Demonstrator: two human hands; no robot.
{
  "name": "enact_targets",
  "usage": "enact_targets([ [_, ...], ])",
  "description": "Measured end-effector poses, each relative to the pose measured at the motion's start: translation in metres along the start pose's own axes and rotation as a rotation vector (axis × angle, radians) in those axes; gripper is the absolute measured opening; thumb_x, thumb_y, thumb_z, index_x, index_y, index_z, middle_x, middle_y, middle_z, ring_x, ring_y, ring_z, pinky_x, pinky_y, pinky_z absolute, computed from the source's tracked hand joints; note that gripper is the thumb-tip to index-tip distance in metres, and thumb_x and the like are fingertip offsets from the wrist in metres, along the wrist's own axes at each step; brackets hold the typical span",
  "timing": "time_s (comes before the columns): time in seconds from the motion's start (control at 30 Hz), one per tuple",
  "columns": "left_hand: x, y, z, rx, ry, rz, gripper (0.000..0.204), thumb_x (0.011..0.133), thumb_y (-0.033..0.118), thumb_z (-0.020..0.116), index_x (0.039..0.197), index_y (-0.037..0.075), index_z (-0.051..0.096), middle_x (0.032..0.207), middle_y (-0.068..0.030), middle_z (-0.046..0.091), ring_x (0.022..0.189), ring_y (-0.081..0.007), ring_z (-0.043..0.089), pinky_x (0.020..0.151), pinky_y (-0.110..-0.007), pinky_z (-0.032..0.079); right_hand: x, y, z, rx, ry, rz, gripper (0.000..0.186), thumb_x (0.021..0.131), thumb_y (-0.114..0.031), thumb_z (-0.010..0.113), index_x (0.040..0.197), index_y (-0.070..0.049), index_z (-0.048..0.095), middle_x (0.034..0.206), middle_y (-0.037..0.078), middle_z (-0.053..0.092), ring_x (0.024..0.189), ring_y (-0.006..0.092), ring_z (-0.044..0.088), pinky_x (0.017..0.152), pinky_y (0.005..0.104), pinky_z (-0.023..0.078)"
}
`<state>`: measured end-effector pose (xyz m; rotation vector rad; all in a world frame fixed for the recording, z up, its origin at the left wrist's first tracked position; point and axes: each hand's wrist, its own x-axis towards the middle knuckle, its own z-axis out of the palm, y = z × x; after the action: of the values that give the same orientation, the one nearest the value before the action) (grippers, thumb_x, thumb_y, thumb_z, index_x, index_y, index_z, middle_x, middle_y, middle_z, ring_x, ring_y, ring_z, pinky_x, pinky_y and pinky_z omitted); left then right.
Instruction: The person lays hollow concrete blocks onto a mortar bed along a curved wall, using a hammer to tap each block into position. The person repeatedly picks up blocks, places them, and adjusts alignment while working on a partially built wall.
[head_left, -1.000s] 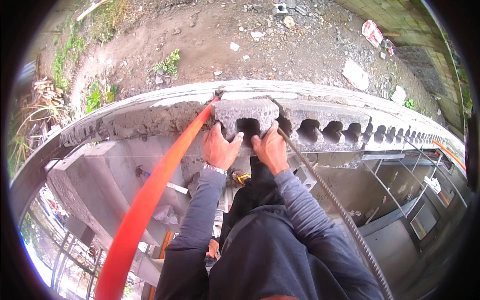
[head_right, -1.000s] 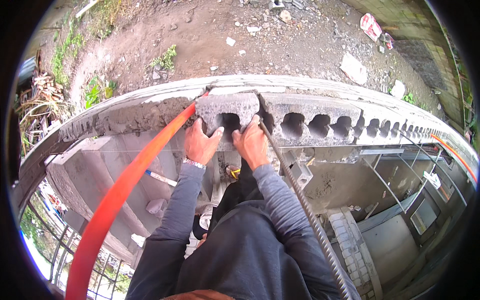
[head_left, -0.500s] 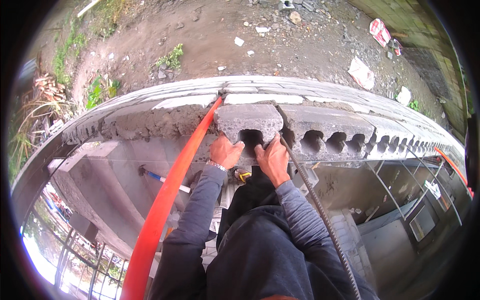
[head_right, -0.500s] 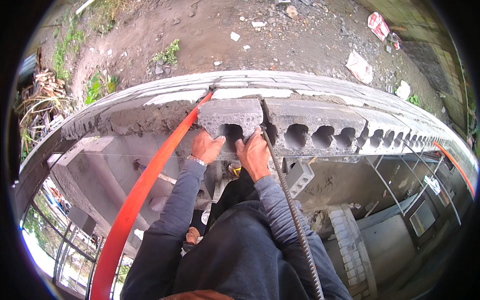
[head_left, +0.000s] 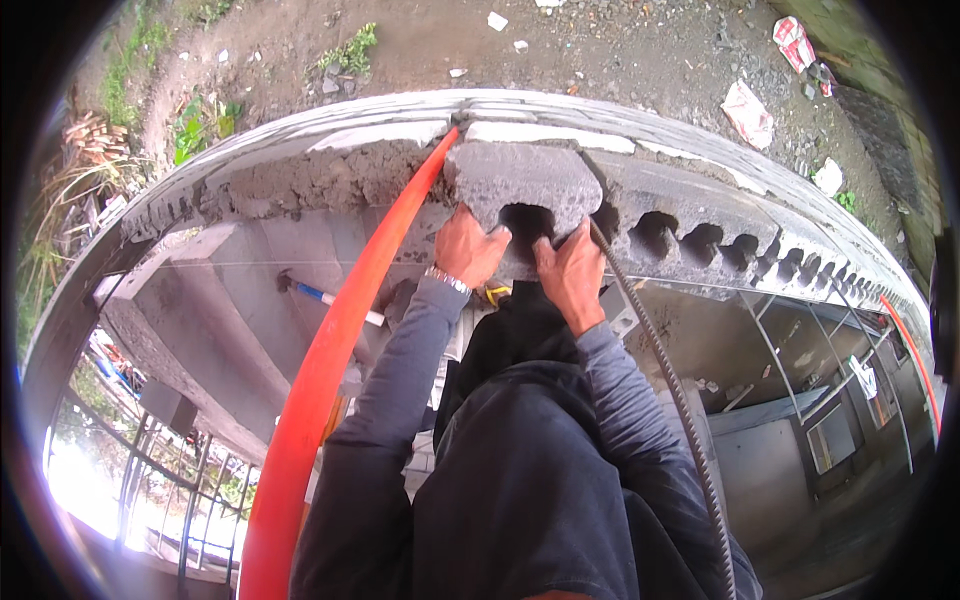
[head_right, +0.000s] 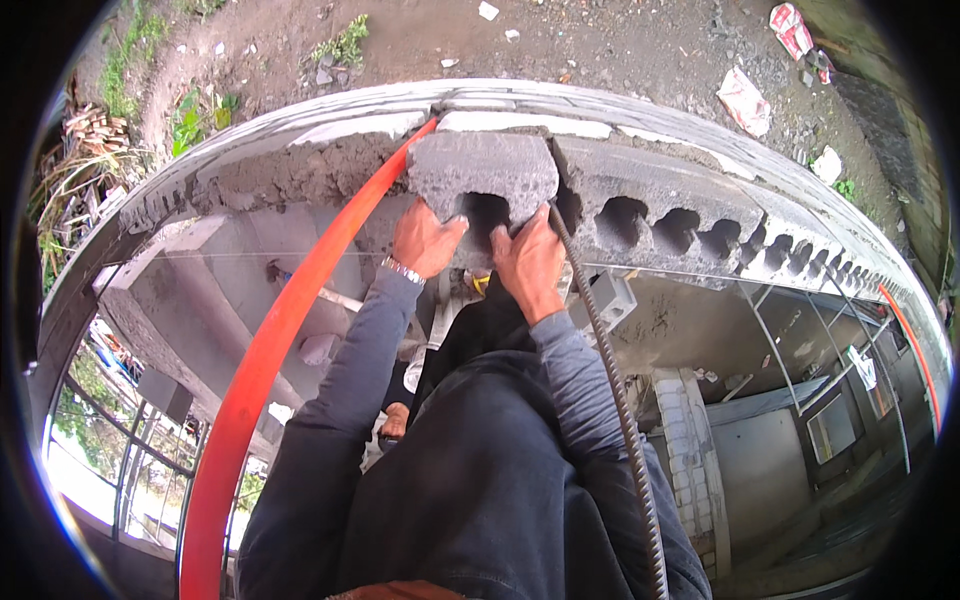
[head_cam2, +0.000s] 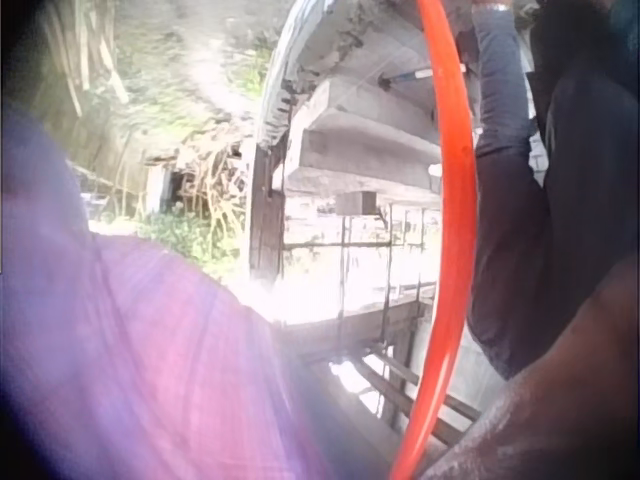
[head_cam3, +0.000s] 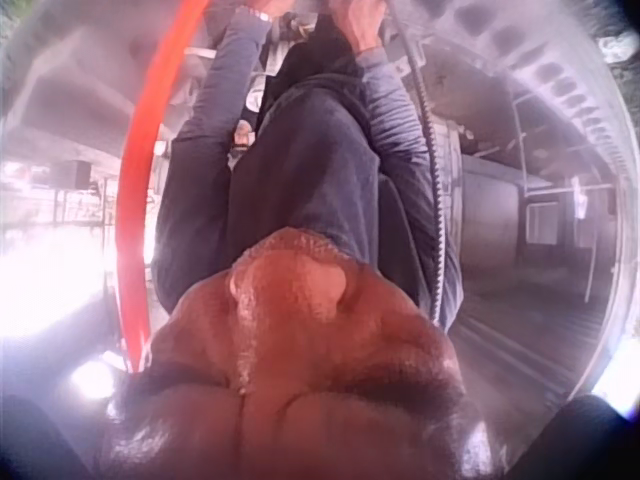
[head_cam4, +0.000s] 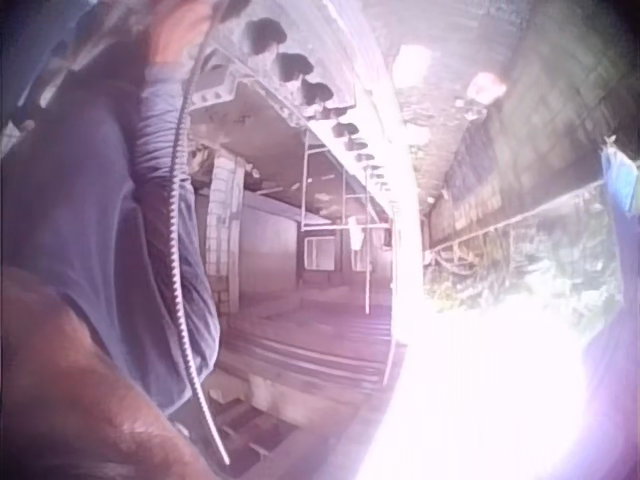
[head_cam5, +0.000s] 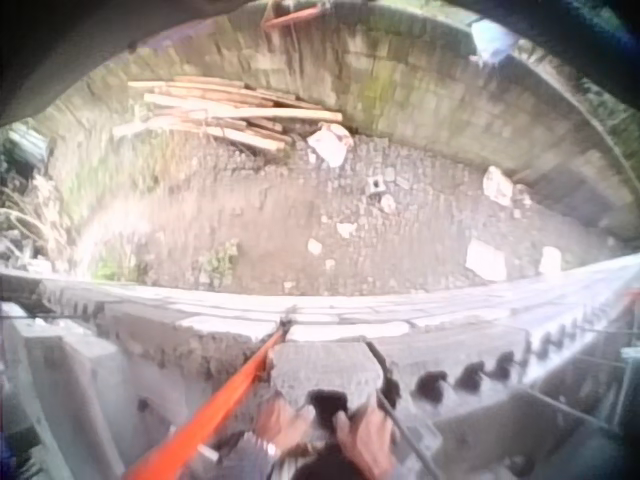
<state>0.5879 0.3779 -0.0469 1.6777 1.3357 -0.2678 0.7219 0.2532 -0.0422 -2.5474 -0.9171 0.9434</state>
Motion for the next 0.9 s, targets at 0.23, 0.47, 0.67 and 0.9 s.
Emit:
enact_targets([
  [0.23,0.002,-0.003,0.005,-0.026,-0.016,-0.004,0.055,0.078,0.025,0.072,0.127,0.003,0.057,0.114,-0.0263,0.069,0.107,-0.0485,0.064,0.095,-0.053,0.051,0.005,-0.005,-0.007,0.086,-0.101,0.115,0.076,0.080,-0.032,0.075,0.128,0.020,0.048,0.093,0.034,0.068,0.093,0.0507,0.067,0.090,0.0515,0.052],
  [0.47,0.002,0.001,0.003,-0.006,-0.005,0.004,0.055,0.079,0.024,0.072,0.128,0.004,0.057,0.117,-0.0253,0.068,0.109,-0.0483,0.063,0.096,-0.053,0.050,0.003,-0.005,0.000,0.071,-0.002,0.100,0.071,0.078,-0.028,0.076,0.127,0.017,0.051,0.091,0.033,0.068,0.092,0.0491,0.068,0.089,0.0515,0.053],
  [0.67,0.010,-0.008,0.009,-0.024,-0.016,0.038,0.056,0.079,0.025,0.072,0.128,0.004,0.057,0.118,-0.0257,0.068,0.110,-0.0476,0.063,0.096,-0.052,0.050,0.006,-0.006,-0.001,0.049,0.012,0.072,0.073,0.077,-0.028,0.077,0.128,0.017,0.050,0.085,0.030,0.069,0.089,0.0481,0.069,0.087,0.0506,0.054],
  [0.9,0.010,-0.008,0.007,-0.017,-0.024,0.042,0.055,0.079,0.027,0.073,0.127,0.006,0.059,0.118,-0.0237,0.069,0.110,-0.0463,0.064,0.097,-0.051,0.051,0.007,-0.008,-0.003,0.056,-0.036,0.132,0.073,0.079,-0.030,0.076,0.129,0.016,0.050,0.088,0.031,0.069,0.090,0.0477,0.070,0.085,0.0504,0.055],
])
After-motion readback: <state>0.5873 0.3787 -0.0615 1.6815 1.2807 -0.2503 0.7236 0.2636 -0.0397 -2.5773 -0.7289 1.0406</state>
